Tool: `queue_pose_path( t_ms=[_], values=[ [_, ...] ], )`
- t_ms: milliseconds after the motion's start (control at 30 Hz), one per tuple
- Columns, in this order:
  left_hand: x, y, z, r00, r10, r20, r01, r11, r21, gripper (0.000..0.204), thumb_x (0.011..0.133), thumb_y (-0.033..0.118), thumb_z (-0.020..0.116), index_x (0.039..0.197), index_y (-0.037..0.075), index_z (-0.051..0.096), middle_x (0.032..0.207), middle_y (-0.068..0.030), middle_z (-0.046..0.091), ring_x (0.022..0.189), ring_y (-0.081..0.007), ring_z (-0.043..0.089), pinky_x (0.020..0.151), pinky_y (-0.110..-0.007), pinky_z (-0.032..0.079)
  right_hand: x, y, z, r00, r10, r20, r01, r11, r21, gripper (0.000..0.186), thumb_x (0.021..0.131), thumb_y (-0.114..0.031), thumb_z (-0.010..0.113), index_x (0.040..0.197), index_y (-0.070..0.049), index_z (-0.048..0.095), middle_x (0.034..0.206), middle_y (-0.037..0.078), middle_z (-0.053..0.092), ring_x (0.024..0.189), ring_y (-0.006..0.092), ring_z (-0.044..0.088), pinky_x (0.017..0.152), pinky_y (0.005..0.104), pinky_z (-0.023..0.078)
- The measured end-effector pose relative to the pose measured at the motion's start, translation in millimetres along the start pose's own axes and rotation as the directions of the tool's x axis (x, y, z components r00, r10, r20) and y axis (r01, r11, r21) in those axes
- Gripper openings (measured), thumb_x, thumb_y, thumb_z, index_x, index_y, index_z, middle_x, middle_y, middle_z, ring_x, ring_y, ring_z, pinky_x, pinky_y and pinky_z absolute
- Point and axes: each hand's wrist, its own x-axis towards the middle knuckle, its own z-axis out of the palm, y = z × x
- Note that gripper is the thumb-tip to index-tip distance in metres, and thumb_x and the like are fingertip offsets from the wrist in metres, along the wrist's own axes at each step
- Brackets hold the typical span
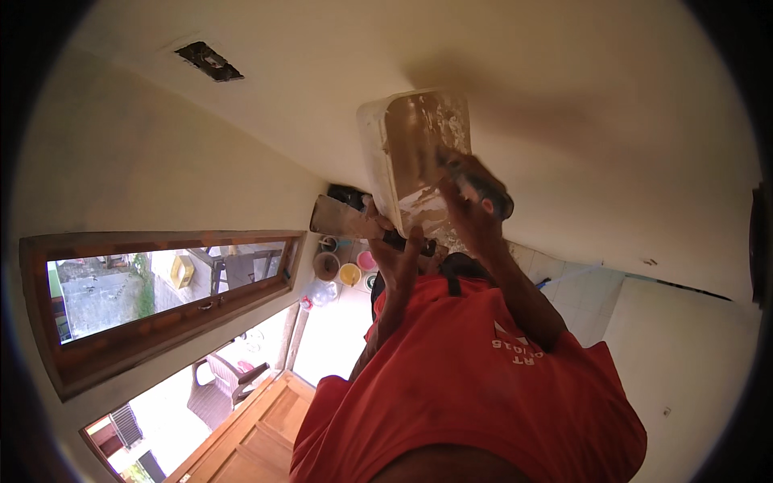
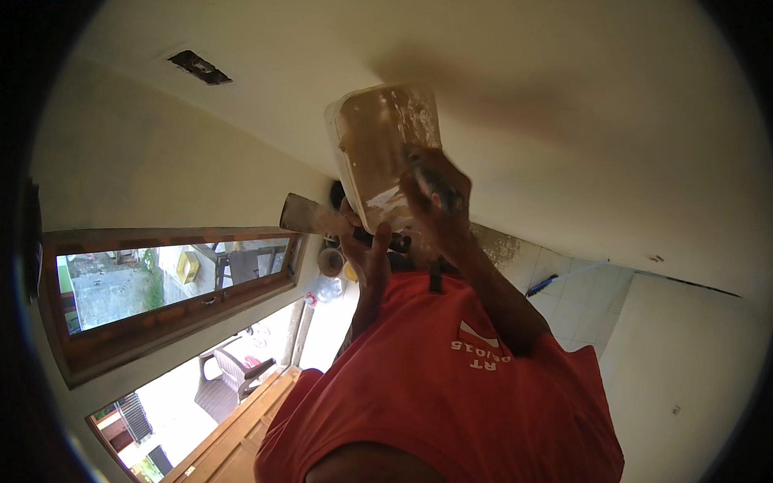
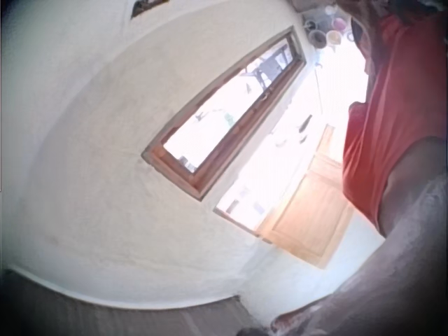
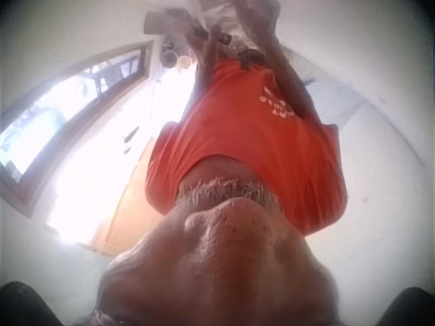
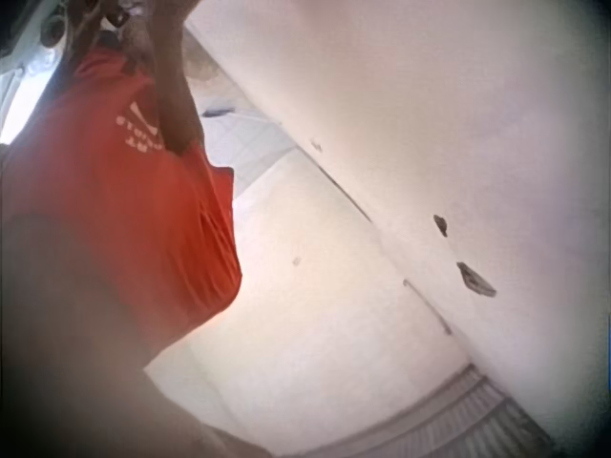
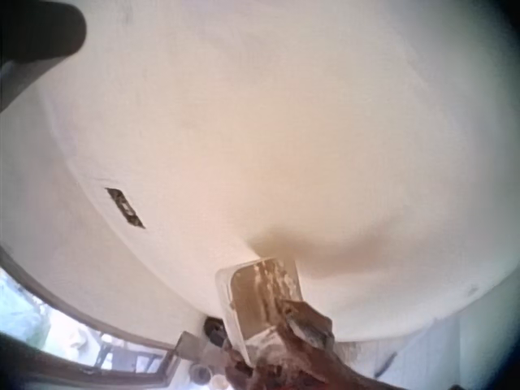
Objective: The person applies white plaster to a ceiling and a wall using two putty knives, loading the tools from a plastic container on the floor.
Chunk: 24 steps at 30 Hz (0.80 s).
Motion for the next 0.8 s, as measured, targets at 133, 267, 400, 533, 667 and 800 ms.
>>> queue_pose_path(
  t_ms=[133, 267, 400, 533, 667, 800],
  values=[
    [0.3, 0.7, 2.7, 0.999, 0.038, -0.037, -0.037, 0.999, 0.025, 0.081, 0.076, 0.002, 0.070, 0.146, -0.006, 0.029, 0.125, -0.0102, 0.047, 0.110, -0.0181, 0.051, 0.093, -0.029, 0.046, 29.6, 15.5, 8.6, 0.992, -0.102, -0.075, 0.080, 0.964, -0.252, 0.023, 0.084, -0.001, 0.068, 0.107, 0.005, 0.066, 0.089, 0.016, 0.068, 0.076, 0.0249, 0.069, 0.067, 0.0330, 0.055],
    [0.0, 5.6, 0.5, 0.999, 0.035, 0.012, -0.036, 0.985, 0.167, 0.043, 0.075, 0.015, 0.072, 0.106, 0.003, 0.044, 0.125, -0.0117, 0.047, 0.114, -0.0199, 0.049, 0.095, -0.032, 0.044, 28.3, 15.5, 22.6, 0.990, 0.000, -0.138, -0.017, 0.992, -0.123, 0.029, 0.083, -0.005, 0.070, 0.110, 0.004, 0.065, 0.088, 0.016, 0.068, 0.076, 0.0255, 0.069, 0.070, 0.0360, 0.055],
    [-0.9, 7.1, -9.7, 0.998, 0.059, 0.034, -0.062, 0.994, 0.094, 0.035, 0.071, 0.008, 0.068, 0.097, 0.004, 0.044, 0.129, -0.0139, 0.048, 0.115, -0.0214, 0.051, 0.093, -0.032, 0.048, 34.0, 8.7, 16.8, 0.998, -0.028, -0.062, 0.018, 0.987, -0.158, 0.029, 0.083, -0.004, 0.069, 0.111, 0.004, 0.064, 0.090, 0.015, 0.068, 0.078, 0.0241, 0.068, 0.072, 0.0350, 0.055],
    [-6.5, 23.7, -6.4, 1.000, 0.017, 0.010, -0.018, 0.996, 0.092, 0.035, 0.071, 0.009, 0.069, 0.095, 0.005, 0.044, 0.129, -0.0143, 0.048, 0.115, -0.0222, 0.052, 0.091, -0.032, 0.049, 29.2, 4.0, 15.0, 0.991, -0.121, 0.056, 0.124, 0.991, -0.041, 0.027, 0.083, -0.003, 0.069, 0.109, 0.004, 0.064, 0.097, 0.016, 0.068, 0.083, 0.0276, 0.069, 0.074, 0.0348, 0.056],
    [-8.3, 11.5, -15.4, 0.999, 0.043, 0.034, -0.048, 0.987, 0.155, 0.058, 0.074, 0.007, 0.070, 0.122, 0.001, 0.039, 0.126, -0.0111, 0.049, 0.112, -0.0188, 0.052, 0.089, -0.030, 0.048, 13.1, 5.0, 24.0, 0.820, -0.564, 0.096, 0.571, 0.818, -0.074, 0.025, 0.084, -0.002, 0.070, 0.107, 0.004, 0.064, 0.104, 0.018, 0.067, 0.088, 0.0325, 0.068, 0.075, 0.0362, 0.057],
    [-3.5, 17.2, -17.4, 0.998, 0.038, 0.044, -0.042, 0.993, 0.108, 0.081, 0.074, 0.004, 0.071, 0.145, -0.004, 0.033, 0.120, -0.0091, 0.051, 0.109, -0.0165, 0.051, 0.088, -0.027, 0.047, -6.3, -14.4, 13.5, 0.923, -0.259, 0.283, 0.226, 0.963, 0.144, 0.028, 0.087, -0.005, 0.070, 0.113, 0.000, 0.063, 0.107, 0.017, 0.067, 0.094, 0.0257, 0.070, 0.076, 0.0355, 0.057]
  ],
)
